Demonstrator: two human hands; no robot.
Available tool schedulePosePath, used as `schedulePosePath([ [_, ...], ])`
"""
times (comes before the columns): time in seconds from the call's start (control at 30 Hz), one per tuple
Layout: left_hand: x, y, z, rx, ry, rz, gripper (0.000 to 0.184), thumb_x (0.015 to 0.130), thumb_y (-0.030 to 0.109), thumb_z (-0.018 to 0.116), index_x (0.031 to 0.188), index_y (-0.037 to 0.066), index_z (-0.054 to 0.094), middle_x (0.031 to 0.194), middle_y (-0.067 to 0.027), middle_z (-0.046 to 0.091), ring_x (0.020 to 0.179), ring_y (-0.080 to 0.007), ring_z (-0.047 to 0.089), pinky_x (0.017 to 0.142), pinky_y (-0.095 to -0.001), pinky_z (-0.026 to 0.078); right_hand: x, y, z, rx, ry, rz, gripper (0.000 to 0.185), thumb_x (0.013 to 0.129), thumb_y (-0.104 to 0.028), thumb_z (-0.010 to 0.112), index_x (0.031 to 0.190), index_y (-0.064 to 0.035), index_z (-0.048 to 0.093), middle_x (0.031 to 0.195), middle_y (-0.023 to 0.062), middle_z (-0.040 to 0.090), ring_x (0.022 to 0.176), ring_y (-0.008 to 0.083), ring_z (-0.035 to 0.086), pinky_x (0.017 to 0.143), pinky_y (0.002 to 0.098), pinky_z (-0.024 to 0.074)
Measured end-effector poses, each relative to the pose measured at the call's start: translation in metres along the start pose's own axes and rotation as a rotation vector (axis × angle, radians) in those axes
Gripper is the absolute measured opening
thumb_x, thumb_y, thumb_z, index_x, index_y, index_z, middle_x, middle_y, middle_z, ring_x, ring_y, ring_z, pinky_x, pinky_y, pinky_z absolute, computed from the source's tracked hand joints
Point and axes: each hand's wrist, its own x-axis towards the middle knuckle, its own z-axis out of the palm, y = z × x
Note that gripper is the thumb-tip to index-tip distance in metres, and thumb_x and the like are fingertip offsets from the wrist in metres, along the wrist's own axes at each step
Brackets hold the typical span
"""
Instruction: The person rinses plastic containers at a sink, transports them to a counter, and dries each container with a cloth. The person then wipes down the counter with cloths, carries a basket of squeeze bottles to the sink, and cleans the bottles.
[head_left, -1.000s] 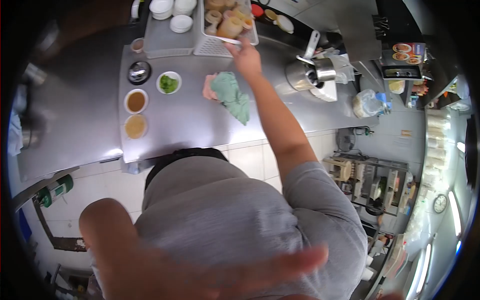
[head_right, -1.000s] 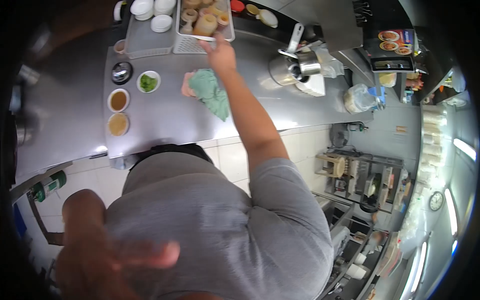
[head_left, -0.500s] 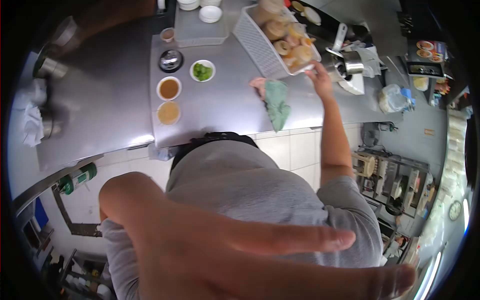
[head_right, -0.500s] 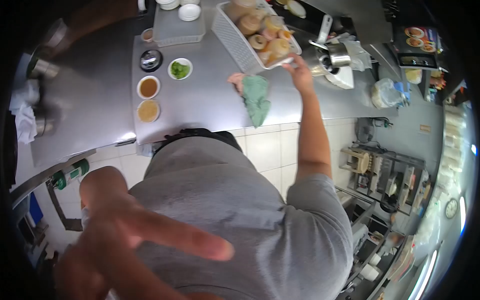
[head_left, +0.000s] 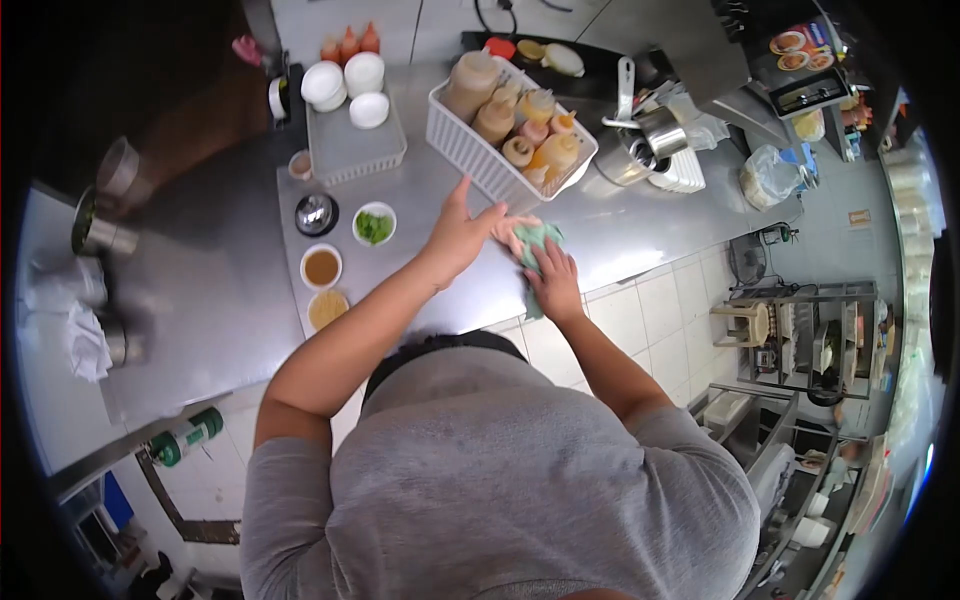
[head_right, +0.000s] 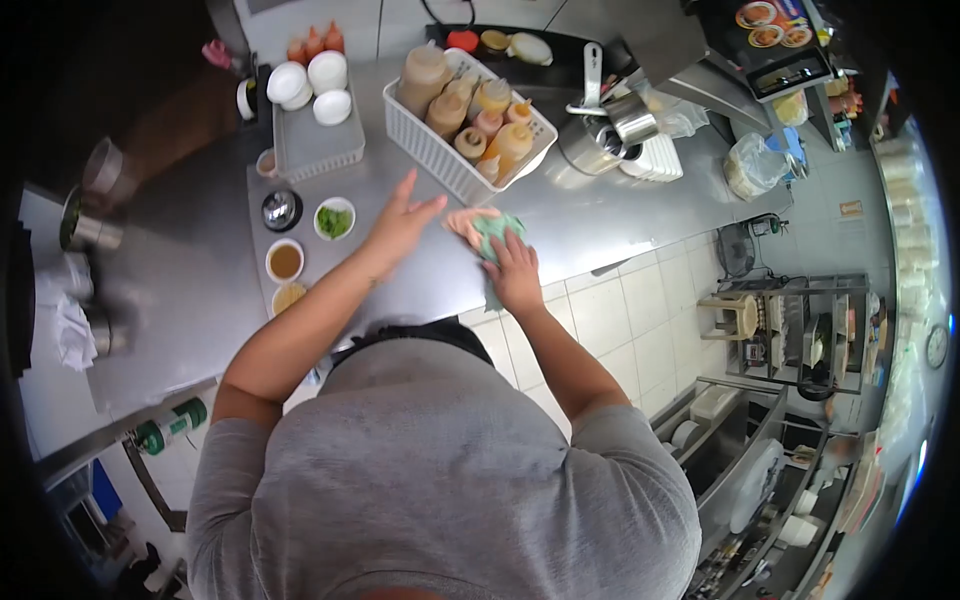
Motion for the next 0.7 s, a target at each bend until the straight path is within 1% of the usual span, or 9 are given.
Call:
schedulePosePath([
  [0.03,0.021,-0.02,0.007,0.019,-0.005,-0.065,0.085,0.081,0.031,0.065,0.14,-0.006,0.015,0.139,-0.0251,0.026,0.129,-0.0319,0.032,0.103,-0.0361,0.031,-0.007,0.018,-0.004,-0.043,0.006,0.054,0.052,0.085,-0.03,0.057,0.131,-0.0119,0.042,0.141,0.0186,0.031,0.13,0.0345,0.03,0.105,0.0537,0.0218],
  [0.1,0.051,-0.031,0.029,-0.024,0.08,-0.09,0.091,0.078,0.028,0.066,0.14,-0.008,0.01,0.14,-0.0256,0.025,0.129,-0.0323,0.031,0.104,-0.0337,0.029,-0.015,0.06,-0.004,-0.129,0.095,0.16,0.051,0.086,-0.027,0.055,0.129,-0.0043,0.04,0.141,0.0212,0.03,0.131,0.0361,0.028,0.104,0.0568,0.0211],
  [0.2,0.084,-0.027,0.05,-0.036,0.215,-0.107,0.094,0.074,0.019,0.065,0.139,-0.01,0.005,0.14,-0.0261,0.027,0.129,-0.0321,0.032,0.105,-0.0322,0.028,-0.001,0.122,-0.002,-0.144,0.306,0.269,0.049,0.082,-0.02,0.06,0.122,0.0018,0.043,0.134,0.0271,0.035,0.123,0.0418,0.035,0.101,0.0527,0.0266],
  [0.3,0.104,-0.031,0.06,-0.074,0.294,0.004,0.091,0.07,0.011,0.061,0.139,-0.011,0.005,0.138,-0.0259,0.03,0.128,-0.0316,0.034,0.105,-0.0317,0.028,0.037,0.16,-0.017,0.222,0.363,0.261,0.054,0.08,-0.026,0.064,0.122,0.002,0.045,0.131,0.0296,0.036,0.122,0.0425,0.036,0.099,0.051,0.0285],
  [0.33,0.103,-0.026,0.063,-0.094,0.312,0.058,0.091,0.069,0.009,0.06,0.139,-0.011,0.005,0.137,-0.0258,0.031,0.127,-0.0315,0.034,0.105,-0.0316,0.029,0.049,0.16,-0.023,0.164,0.359,0.212,0.055,0.08,-0.027,0.064,0.124,0.0007,0.044,0.132,0.0294,0.036,0.122,0.0425,0.036,0.099,0.0507,0.0284],
  [0.43,0.086,-0.018,0.066,-0.053,0.335,-0.09,0.073,0.071,0.002,0.053,0.136,-0.004,0.021,0.13,-0.0233,0.042,0.12,-0.0313,0.044,0.101,-0.0326,0.034,0.07,0.163,-0.018,0.03,0.295,0.091,0.054,0.083,-0.031,0.061,0.129,-0.0074,0.046,0.138,0.027,0.032,0.127,0.0421,0.032,0.102,0.049,0.0264],
  [0.53,0.058,-0.028,0.051,0.086,0.338,-0.104,0.063,0.071,-0.001,0.049,0.132,0.001,0.032,0.121,-0.0202,0.052,0.114,-0.0299,0.051,0.097,-0.0342,0.038,0.106,0.162,-0.02,0.205,0.168,-0.077,0.05,0.084,-0.033,0.06,0.129,-0.0148,0.048,0.14,0.0234,0.032,0.13,0.0393,0.029,0.104,0.0519,0.0228],
  [0.57,0.044,-0.032,0.047,0.147,0.34,-0.094,0.061,0.071,-0.002,0.047,0.131,0.002,0.034,0.117,-0.019,0.056,0.111,-0.0293,0.053,0.096,-0.0348,0.039,0.122,0.159,-0.018,0.264,0.142,-0.136,0.042,0.086,-0.031,0.057,0.124,-0.014,0.054,0.14,0.0216,0.033,0.13,0.0384,0.029,0.104,0.0515,0.0221],
  [0.7,-0.024,-0.018,0.058,0.216,0.435,-0.064,0.058,0.072,-0.007,0.042,0.129,0.003,0.04,0.112,-0.017,0.06,0.107,-0.0268,0.057,0.093,-0.0339,0.042,0.208,0.131,-0.003,0.322,-0.063,-0.383,0.039,0.086,-0.029,0.055,0.123,-0.0134,0.054,0.14,0.0214,0.033,0.13,0.0383,0.029,0.106,0.0495,0.0216],
])
